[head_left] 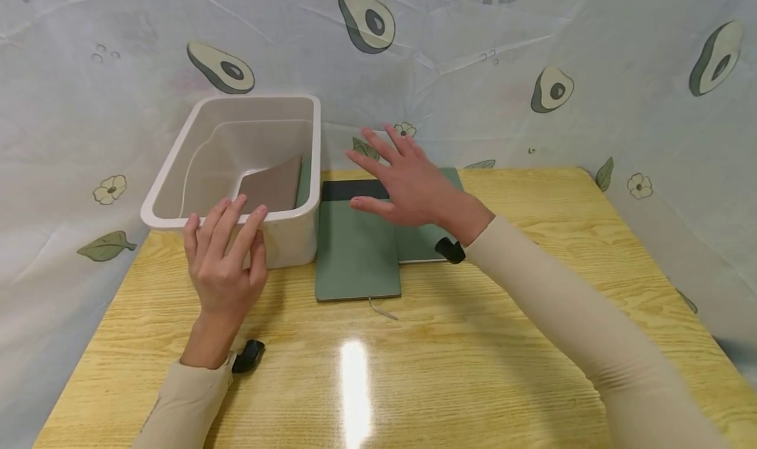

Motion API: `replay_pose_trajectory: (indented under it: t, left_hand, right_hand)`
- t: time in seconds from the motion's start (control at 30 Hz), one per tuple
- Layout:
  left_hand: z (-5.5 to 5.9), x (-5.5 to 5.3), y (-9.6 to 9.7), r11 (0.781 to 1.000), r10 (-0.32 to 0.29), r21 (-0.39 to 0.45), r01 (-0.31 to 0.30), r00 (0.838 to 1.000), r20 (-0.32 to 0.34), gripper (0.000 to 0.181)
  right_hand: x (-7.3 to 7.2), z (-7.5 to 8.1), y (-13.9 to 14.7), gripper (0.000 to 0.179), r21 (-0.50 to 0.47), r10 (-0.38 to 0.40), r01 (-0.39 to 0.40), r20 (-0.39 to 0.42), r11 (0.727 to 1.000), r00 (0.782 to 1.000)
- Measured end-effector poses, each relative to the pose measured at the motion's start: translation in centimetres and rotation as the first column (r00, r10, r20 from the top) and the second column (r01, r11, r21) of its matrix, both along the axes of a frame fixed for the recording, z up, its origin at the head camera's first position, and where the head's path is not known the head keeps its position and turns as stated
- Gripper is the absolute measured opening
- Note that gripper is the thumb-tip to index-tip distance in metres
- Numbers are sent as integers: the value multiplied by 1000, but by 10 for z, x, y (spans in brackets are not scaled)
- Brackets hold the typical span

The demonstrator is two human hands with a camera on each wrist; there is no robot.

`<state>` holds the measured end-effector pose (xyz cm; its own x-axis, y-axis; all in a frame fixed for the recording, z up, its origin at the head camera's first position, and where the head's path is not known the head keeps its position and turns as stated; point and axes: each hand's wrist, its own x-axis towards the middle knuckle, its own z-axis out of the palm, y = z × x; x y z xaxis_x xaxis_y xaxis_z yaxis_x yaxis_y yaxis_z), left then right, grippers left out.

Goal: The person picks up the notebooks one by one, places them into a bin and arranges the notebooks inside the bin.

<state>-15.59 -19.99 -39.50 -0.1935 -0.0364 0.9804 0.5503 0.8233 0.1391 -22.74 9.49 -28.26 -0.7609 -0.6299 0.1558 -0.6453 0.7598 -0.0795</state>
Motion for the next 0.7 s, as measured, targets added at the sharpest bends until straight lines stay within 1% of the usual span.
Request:
replay_pose_trajectory:
  t: [0.2,0.37,0.7]
  left_hand:
    - [0,-1,0,1000,3,1,-3,1000,-8,30]
    - [0,0,0,1000,0,2,0,1000,-2,29]
    - [3,2,1,1000,2,7,-2,1000,3,29]
  right_hand:
    - [-1,-1,9,79,2,-8,8,13,1000,1000]
    - [-2,-5,18,78,-1,-29,29,30,1000,999]
    - [0,-9,45,79,-3,-98,98,57,995,994]
